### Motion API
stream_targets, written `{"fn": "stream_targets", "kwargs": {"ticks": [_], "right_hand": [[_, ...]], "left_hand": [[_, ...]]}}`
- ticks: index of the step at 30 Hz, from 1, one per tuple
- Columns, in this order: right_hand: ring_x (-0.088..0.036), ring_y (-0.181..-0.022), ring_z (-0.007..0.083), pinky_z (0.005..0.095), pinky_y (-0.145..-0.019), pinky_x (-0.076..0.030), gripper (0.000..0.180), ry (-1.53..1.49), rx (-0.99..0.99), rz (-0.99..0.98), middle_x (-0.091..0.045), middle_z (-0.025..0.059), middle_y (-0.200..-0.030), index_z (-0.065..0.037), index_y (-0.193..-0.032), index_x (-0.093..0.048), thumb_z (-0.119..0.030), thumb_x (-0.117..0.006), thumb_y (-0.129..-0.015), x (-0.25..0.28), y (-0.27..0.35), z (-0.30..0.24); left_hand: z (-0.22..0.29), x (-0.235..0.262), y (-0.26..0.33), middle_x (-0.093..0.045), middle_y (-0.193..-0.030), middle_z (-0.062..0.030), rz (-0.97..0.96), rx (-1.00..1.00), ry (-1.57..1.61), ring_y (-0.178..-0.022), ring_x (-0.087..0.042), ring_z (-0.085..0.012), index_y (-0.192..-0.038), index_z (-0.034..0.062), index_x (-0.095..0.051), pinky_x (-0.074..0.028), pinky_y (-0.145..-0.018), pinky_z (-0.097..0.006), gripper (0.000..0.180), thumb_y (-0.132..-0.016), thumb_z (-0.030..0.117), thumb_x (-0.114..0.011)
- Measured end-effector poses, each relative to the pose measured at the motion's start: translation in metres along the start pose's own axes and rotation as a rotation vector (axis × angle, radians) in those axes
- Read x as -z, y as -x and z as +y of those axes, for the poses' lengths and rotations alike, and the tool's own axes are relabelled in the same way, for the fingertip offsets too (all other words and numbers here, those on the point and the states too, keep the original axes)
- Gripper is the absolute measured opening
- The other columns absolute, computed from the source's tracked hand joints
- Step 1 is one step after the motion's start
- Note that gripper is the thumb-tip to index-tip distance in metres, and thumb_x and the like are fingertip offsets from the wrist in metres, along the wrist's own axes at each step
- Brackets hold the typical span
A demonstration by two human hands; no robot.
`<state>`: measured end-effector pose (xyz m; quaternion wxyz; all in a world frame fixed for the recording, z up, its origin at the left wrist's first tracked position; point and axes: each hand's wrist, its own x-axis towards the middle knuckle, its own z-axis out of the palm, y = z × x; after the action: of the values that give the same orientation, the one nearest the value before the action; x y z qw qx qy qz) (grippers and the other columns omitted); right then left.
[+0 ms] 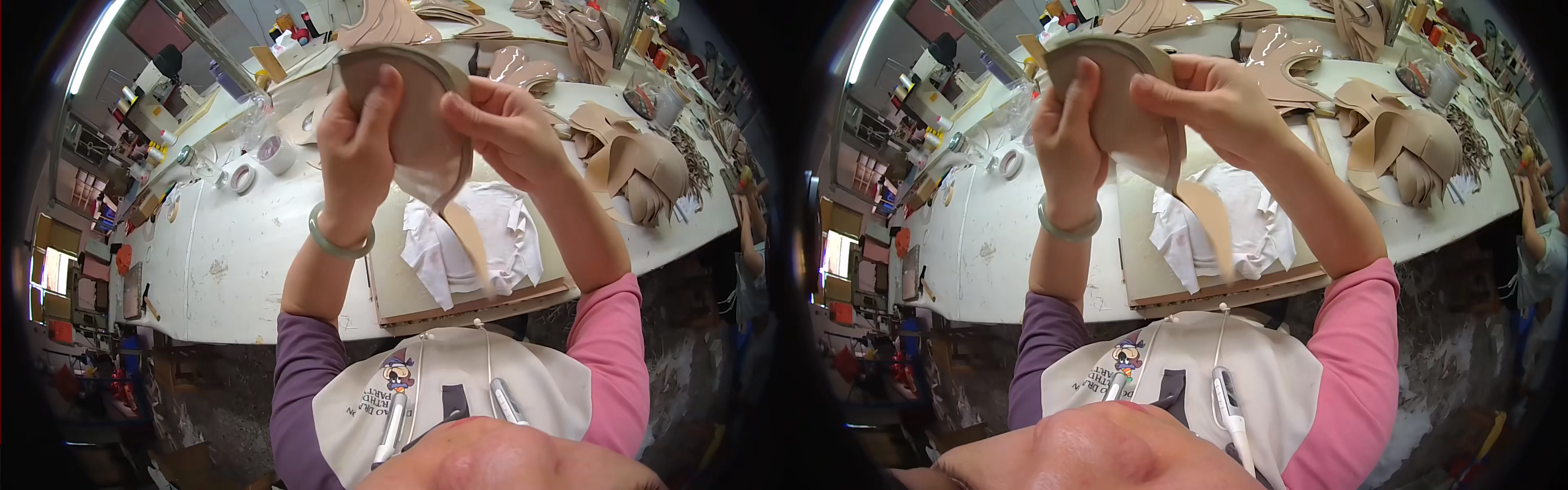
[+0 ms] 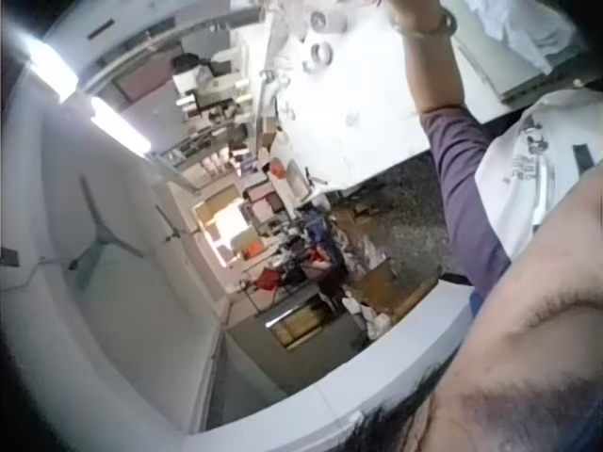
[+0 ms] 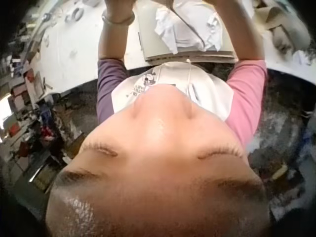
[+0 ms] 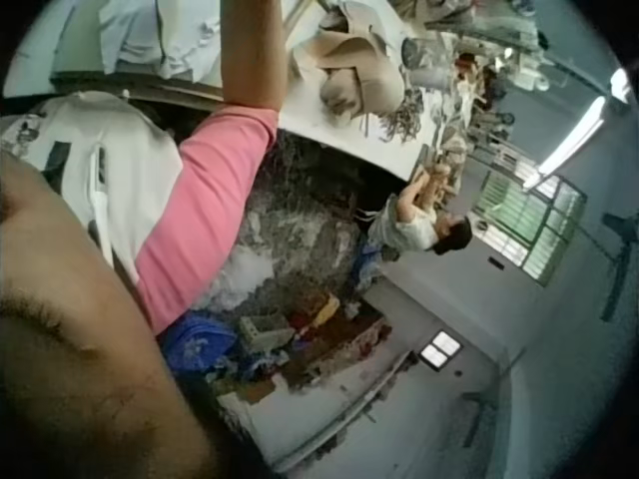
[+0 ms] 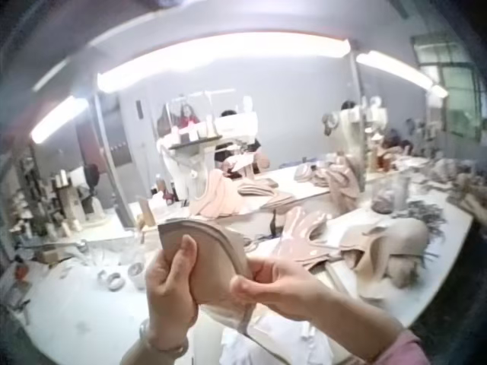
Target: The person repeatedly assembles shoe upper components by hand, aligning and pressing lining pieces onto leather cutouts and smoothing them flat against the work surface.
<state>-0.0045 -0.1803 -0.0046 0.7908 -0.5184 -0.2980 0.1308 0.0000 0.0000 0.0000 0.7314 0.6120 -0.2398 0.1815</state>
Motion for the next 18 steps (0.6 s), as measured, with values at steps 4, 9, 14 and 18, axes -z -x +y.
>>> {"fn": "stream_targets", "kwargs": {"ticks": [4, 9, 14, 18], "right_hand": [[-0.059, -0.082, 0.0078, 0.0242, -0.073, -0.048, 0.031, -0.024, 0.03, 0.057, -0.064, 0.0039, -0.091, 0.003, -0.103, -0.063, -0.023, -0.069, -0.086, -0.006, 0.001, 0.011], [-0.062, -0.088, 0.012, 0.0272, -0.08, -0.049, 0.035, -0.096, 0.004, 0.069, -0.066, 0.0073, -0.096, 0.004, -0.106, -0.062, -0.025, -0.068, -0.086, 0.012, -0.005, 0.005], [-0.063, -0.085, 0.0125, 0.0287, -0.079, -0.051, 0.035, 0.281, 0.01, 0.083, -0.067, 0.0056, -0.093, 0.002, -0.107, -0.062, -0.028, -0.066, -0.088, 0.015, -0.001, 0.009], [-0.062, -0.083, 0.0091, 0.026, -0.074, -0.051, 0.03, 0.364, 0.03, 0.161, -0.067, 0.0043, -0.086, 0.003, -0.101, -0.063, -0.025, -0.063, -0.09, 0.013, 0.003, 0.025]], "left_hand": [[0.019, 0.004, -0.017, -0.065, -0.098, -0.0086, -0.082, 0.21, 0.235, -0.09, -0.064, -0.0138, -0.102, -0.0016, -0.058, -0.052, -0.076, -0.026, 0.04, -0.093, 0.037, -0.056], [0.004, 0.012, -0.008, -0.065, -0.099, -0.0089, -0.266, 0.335, 0.379, -0.091, -0.063, -0.0146, -0.103, -0.0017, -0.061, -0.052, -0.078, -0.027, 0.029, -0.091, 0.024, -0.062], [-0.006, 0.013, -0.015, -0.065, -0.102, -0.0098, -0.236, 0.354, 0.498, -0.094, -0.062, -0.0161, -0.106, -0.0011, -0.061, -0.052, -0.081, -0.03, 0.025, -0.09, 0.018, -0.062], [-0.026, 0.011, -0.024, -0.065, -0.104, -0.0095, -0.163, 0.353, 0.657, -0.095, -0.063, -0.0187, -0.112, 0.0025, -0.059, -0.053, -0.082, -0.033, 0.027, -0.092, 0.021, -0.058]]}}
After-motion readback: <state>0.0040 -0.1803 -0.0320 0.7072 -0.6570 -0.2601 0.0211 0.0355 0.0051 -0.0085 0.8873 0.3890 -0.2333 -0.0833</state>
